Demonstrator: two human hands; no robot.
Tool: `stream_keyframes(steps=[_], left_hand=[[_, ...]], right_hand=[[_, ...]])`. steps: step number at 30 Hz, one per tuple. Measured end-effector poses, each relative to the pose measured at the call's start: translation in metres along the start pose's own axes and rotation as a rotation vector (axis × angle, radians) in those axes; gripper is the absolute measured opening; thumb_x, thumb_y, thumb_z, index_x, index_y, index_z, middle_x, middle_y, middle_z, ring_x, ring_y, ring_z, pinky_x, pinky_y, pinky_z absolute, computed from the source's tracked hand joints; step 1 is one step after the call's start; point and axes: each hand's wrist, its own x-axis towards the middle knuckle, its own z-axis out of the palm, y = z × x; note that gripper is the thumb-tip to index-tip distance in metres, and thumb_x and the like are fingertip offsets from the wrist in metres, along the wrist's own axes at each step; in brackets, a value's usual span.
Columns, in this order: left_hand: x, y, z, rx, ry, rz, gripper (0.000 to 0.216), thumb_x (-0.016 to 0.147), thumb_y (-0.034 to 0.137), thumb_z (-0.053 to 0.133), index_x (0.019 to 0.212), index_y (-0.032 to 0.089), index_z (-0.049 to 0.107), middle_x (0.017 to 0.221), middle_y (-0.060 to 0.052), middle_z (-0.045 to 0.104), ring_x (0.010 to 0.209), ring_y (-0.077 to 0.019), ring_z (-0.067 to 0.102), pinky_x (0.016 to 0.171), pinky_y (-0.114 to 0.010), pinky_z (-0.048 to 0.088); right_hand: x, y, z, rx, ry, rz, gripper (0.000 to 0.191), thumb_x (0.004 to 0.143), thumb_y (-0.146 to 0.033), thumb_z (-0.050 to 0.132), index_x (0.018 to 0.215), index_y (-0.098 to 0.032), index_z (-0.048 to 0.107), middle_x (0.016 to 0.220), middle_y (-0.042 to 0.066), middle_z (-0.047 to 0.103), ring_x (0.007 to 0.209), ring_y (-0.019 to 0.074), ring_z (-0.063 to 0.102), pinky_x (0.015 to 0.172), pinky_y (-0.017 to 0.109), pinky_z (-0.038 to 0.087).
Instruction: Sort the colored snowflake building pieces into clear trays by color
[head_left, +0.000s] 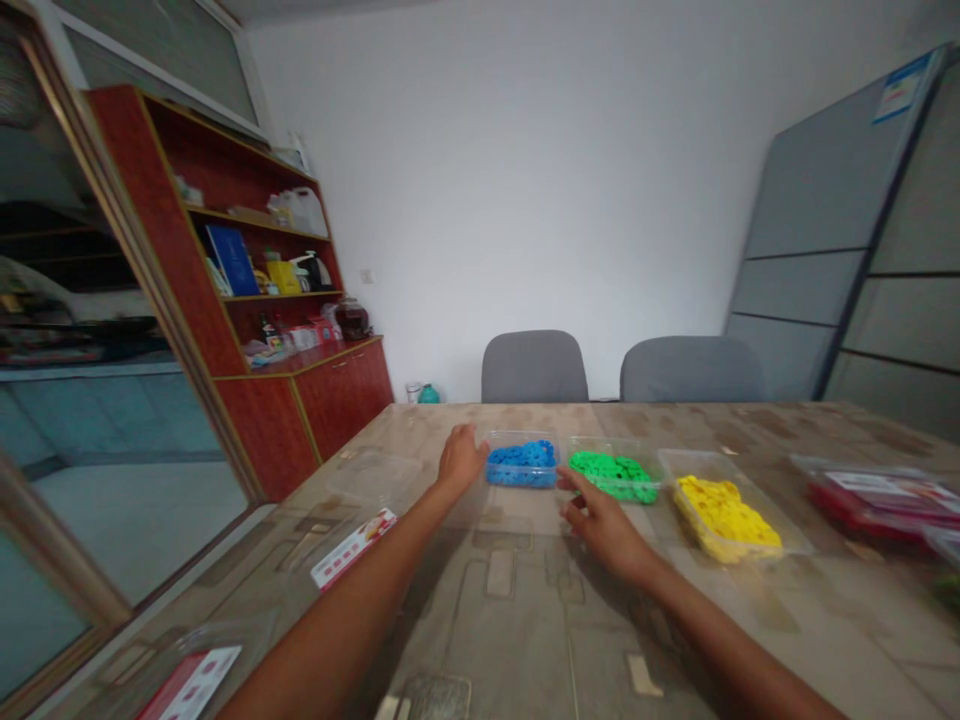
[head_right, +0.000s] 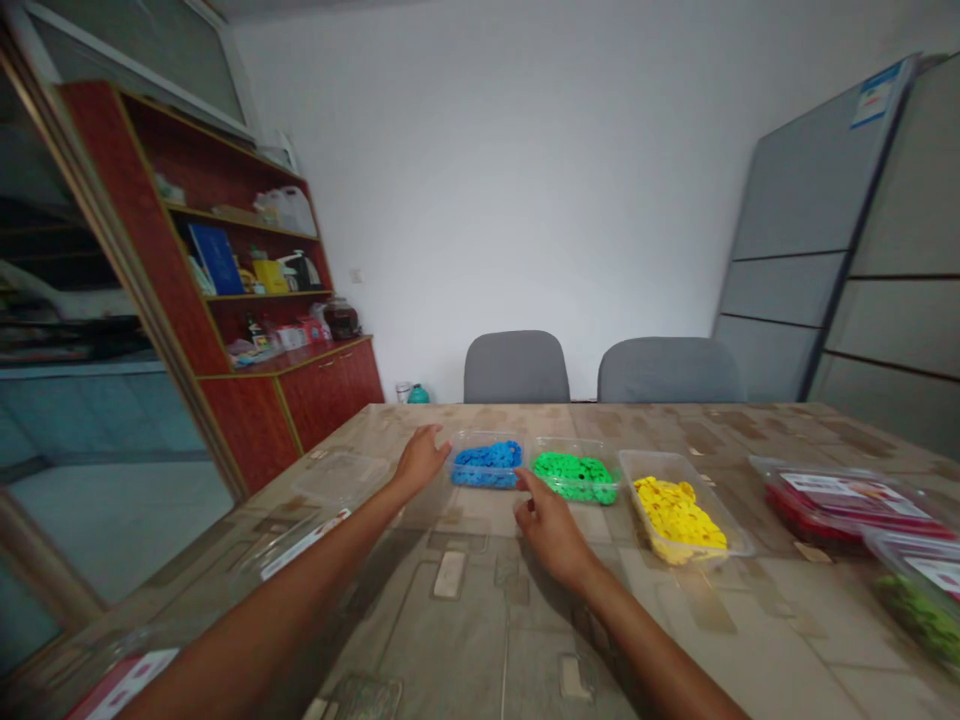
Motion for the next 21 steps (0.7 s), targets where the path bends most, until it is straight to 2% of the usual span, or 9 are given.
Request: stream_keyframes(steps=[6,10,13,17,19,21], left_hand=[[0.019,-0.004,0.02,-0.021,-0.099,-0.108,0.033,0.095,0.032,0.06,0.123,0.016,0.057,0.123,-0.01,0.059,0.104,-0.0241,0.062,0.086,-0.044,0.054],[0.018,-0.009,0.022,-0.108,-0.147,-0.118,0.032,0.095,0.032,0.059,0.123,0.016,0.057,0.122,-0.01,0.059,0.103,-0.0237,0.062,0.086,-0.044,0.054],[0.013,-0.009,0.019,-0.204,-0.16,-0.102,0.032,0.095,0.032,0.059,0.123,0.016,0.057,0.123,-0.01,0.059,0.103,-0.0238,0.062,0.086,-0.044,0.054],[-0.005,-0.012,0.005,-0.331,-0.182,-0.084,0.032,0.095,0.031,0.059,0.123,0.016,0.056,0.121,-0.01,0.06,0.1,-0.0227,0.063,0.083,-0.042,0.055],[-0.024,-0.015,-0.007,-0.381,-0.201,-0.075,0.034,0.094,0.021,0.057,0.128,0.016,0.054,0.123,-0.01,0.061,0.092,-0.0192,0.065,0.077,-0.034,0.056],[-0.048,-0.019,-0.02,-0.421,-0.231,-0.058,0.045,0.09,0.008,0.051,0.134,0.017,0.05,0.124,-0.009,0.063,0.077,-0.0142,0.064,0.066,-0.024,0.053]], right_hand=[[-0.007,0.007,0.0,0.1,-0.032,0.04,0.061,0.082,-0.025,0.051,0.142,-0.018,0.047,0.132,0.016,0.057,0.081,0.0177,0.06,0.066,0.03,0.054],[-0.009,0.007,-0.003,0.148,-0.024,0.055,0.057,0.084,-0.03,0.052,0.141,-0.02,0.049,0.127,0.014,0.059,0.074,0.0159,0.061,0.065,0.031,0.055],[-0.009,0.005,-0.002,0.166,-0.006,0.059,0.057,0.086,-0.037,0.052,0.14,-0.019,0.049,0.124,0.016,0.061,0.076,0.0183,0.063,0.065,0.033,0.056],[-0.01,-0.003,-0.003,0.147,0.033,0.077,0.062,0.091,-0.049,0.043,0.143,-0.017,0.043,0.128,0.018,0.058,0.086,0.022,0.066,0.067,0.034,0.057],[-0.011,-0.008,-0.005,0.113,0.052,0.089,0.064,0.093,-0.052,0.037,0.145,-0.014,0.04,0.128,0.019,0.057,0.083,0.0227,0.067,0.064,0.034,0.056],[-0.012,-0.013,-0.007,0.07,0.058,0.089,0.064,0.094,-0.053,0.034,0.144,-0.012,0.042,0.125,0.02,0.06,0.075,0.0224,0.067,0.063,0.036,0.056]])
